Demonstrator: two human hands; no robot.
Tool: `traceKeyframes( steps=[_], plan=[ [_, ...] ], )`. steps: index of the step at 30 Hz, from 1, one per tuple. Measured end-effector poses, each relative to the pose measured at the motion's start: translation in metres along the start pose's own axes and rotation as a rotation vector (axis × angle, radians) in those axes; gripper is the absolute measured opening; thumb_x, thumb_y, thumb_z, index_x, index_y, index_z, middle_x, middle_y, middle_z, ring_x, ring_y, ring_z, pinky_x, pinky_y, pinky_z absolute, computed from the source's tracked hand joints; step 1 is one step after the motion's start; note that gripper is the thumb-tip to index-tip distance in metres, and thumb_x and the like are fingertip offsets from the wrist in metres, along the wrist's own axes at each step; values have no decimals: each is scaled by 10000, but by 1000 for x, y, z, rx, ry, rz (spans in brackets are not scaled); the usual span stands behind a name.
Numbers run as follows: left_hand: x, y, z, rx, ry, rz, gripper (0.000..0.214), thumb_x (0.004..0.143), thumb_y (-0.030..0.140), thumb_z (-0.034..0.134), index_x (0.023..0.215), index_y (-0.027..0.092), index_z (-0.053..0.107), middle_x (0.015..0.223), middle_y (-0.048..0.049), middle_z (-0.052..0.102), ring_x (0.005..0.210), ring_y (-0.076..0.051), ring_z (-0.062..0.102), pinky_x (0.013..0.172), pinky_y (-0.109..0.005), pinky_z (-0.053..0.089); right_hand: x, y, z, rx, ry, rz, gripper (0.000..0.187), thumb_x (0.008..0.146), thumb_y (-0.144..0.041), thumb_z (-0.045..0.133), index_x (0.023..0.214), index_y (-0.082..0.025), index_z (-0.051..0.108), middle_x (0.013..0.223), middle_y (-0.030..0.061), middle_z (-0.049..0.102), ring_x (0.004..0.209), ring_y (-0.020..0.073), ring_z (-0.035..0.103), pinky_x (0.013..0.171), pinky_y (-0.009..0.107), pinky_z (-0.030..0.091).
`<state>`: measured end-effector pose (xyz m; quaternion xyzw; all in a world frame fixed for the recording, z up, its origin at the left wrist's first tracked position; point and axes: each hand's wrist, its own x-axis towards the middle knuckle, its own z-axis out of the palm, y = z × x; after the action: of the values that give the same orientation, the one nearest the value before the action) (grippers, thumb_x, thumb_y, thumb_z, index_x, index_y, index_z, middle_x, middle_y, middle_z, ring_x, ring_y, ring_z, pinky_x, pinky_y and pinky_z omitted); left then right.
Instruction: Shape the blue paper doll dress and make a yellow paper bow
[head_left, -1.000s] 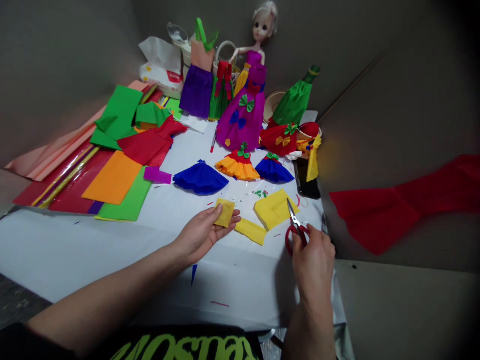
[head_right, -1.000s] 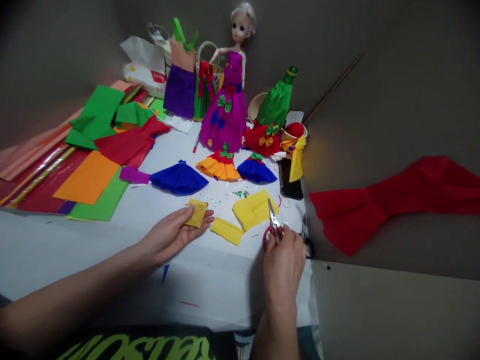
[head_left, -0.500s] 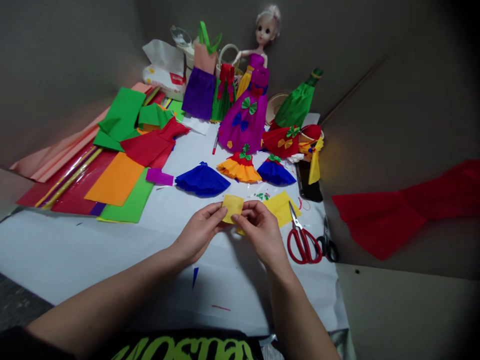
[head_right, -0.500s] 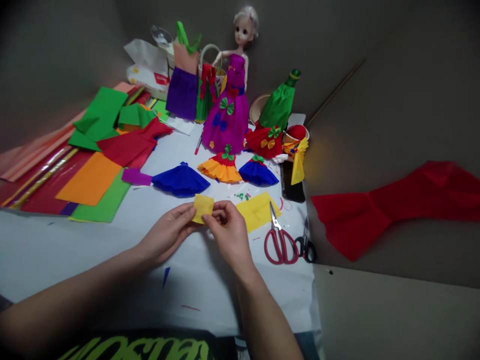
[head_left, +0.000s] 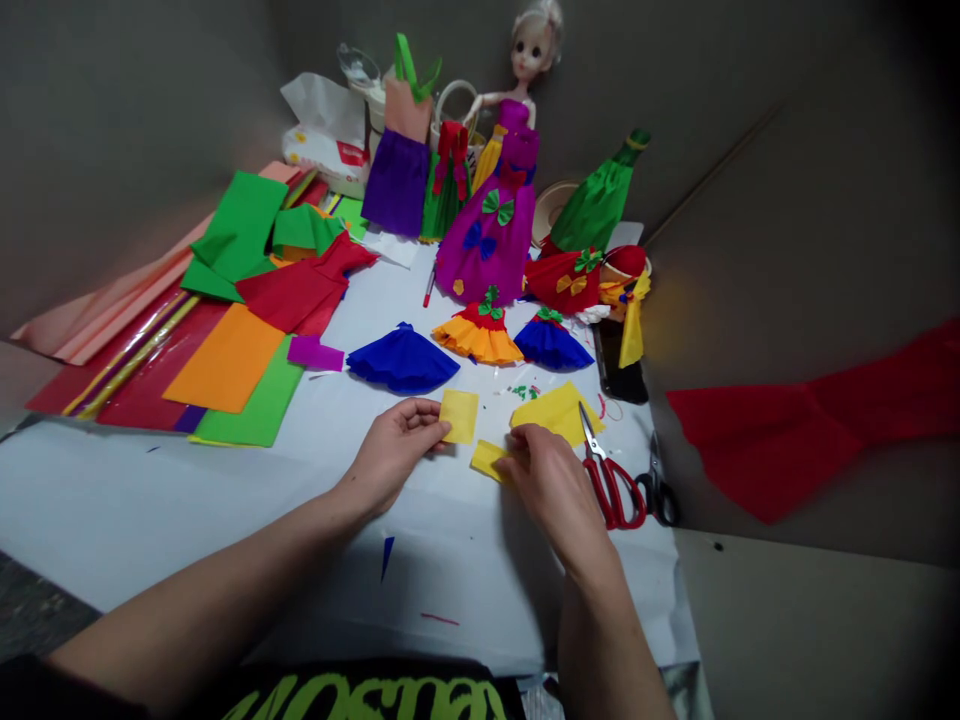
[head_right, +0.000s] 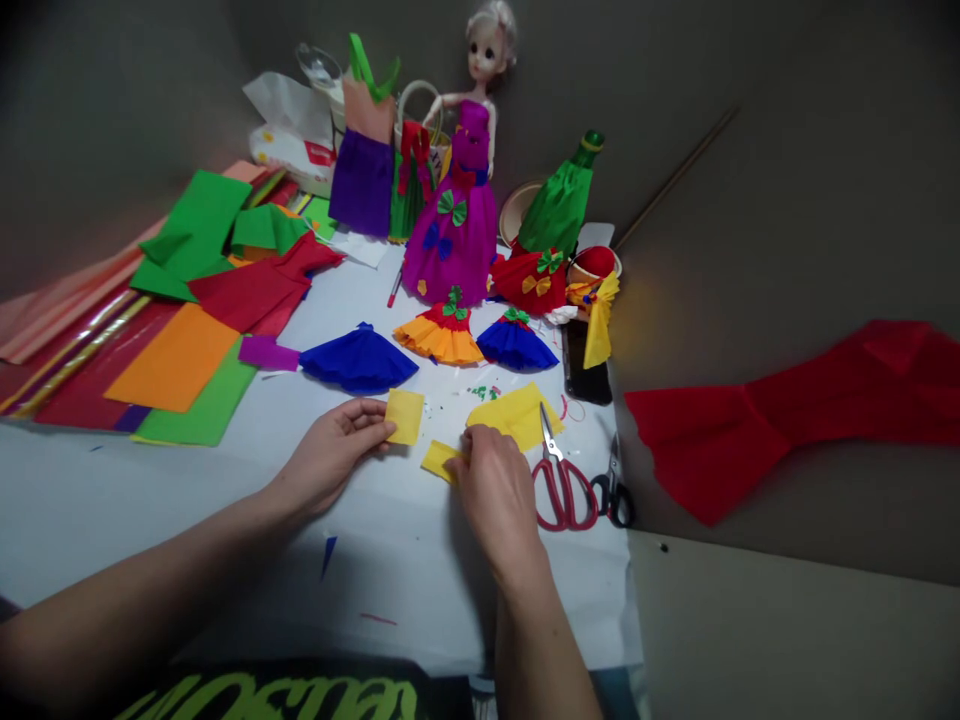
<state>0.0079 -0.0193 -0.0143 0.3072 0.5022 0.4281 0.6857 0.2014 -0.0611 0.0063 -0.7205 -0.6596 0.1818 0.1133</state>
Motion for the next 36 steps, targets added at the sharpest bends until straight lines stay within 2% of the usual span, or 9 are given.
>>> traceKeyframes(
  steps=[6, 8, 12, 15, 17, 20, 23, 25, 36],
  plan=[
    [1, -1, 0, 10, 3, 4, 271, 684, 194, 791, 900, 123, 644, 761, -5, 653, 599, -81, 589, 594, -216, 454, 8, 2, 8, 90, -92, -23, 32, 812, -184, 625, 814, -215, 630, 792, 43, 702, 725, 214, 618, 667, 312, 394],
    [1, -3, 0, 15, -5, 16, 279, 689, 203, 792, 911, 127, 642, 772, -3, 651, 609, -84, 596, 595, -214, 458, 15, 4, 3, 163, -74, -24, 82, 830, -222, 611, 748, -221, 613, 738, 22, 685, 675, 194, 593, 642, 299, 374],
    [2, -8, -3, 53, -32, 39, 289, 719, 220, 783, 948, 135, 628, 786, -1, 645, 634, -93, 614, 608, -217, 472, 38, 13, -11, 141, 182, 49, 115, 854, -306, 585, 819, -205, 628, 768, 42, 672, 725, 211, 585, 699, 325, 384],
    [2, -9, -3, 72, -29, 45, 286, 728, 210, 774, 957, 134, 620, 784, -1, 640, 630, -94, 614, 605, -220, 476, 45, 13, -12, -11, 448, 128, 287, 870, -353, 571, 1090, -175, 616, 1077, 141, 660, 983, 302, 581, 857, 437, 376],
    [1, -8, -2, 58, -19, 49, 285, 721, 206, 776, 947, 136, 617, 779, 3, 638, 618, -92, 609, 600, -221, 478, 39, 4, -7, 30, 549, 60, 351, 899, -379, 554, 1193, -186, 567, 1194, 158, 612, 1093, 318, 551, 936, 480, 351],
    [0, -8, 0, 8, 0, 77, 311, 712, 212, 783, 958, 143, 606, 788, 6, 639, 641, -96, 618, 616, -223, 491, 21, -13, 10, 343, 403, -135, 243, 900, -373, 596, 1090, -223, 578, 1062, 88, 647, 1003, 254, 593, 941, 426, 393],
    [0, -10, 1, -17, 6, 112, 333, 719, 223, 775, 986, 156, 587, 797, 6, 649, 676, -109, 632, 640, -232, 508, 10, -23, 29, 707, 195, -139, 185, 873, -347, 647, 1004, -239, 571, 971, 36, 645, 934, 209, 611, 859, 355, 461],
    [-1, -11, 1, -8, 6, 127, 335, 723, 219, 767, 992, 166, 574, 791, 7, 655, 678, -114, 637, 650, -240, 511, 9, -24, 39, 837, 143, -125, 163, 861, -326, 662, 963, -246, 563, 941, 13, 626, 894, 185, 604, 815, 322, 479],
    [-2, -11, 0, 73, -76, 151, 391, 777, 223, 726, 1078, 217, 476, 795, 35, 624, 689, -126, 663, 681, -266, 516, 16, -21, 42, 970, 136, -30, 61, 816, -257, 681, 813, -213, 639, 779, -12, 659, 745, 155, 597, 712, 291, 463]
  ],
)
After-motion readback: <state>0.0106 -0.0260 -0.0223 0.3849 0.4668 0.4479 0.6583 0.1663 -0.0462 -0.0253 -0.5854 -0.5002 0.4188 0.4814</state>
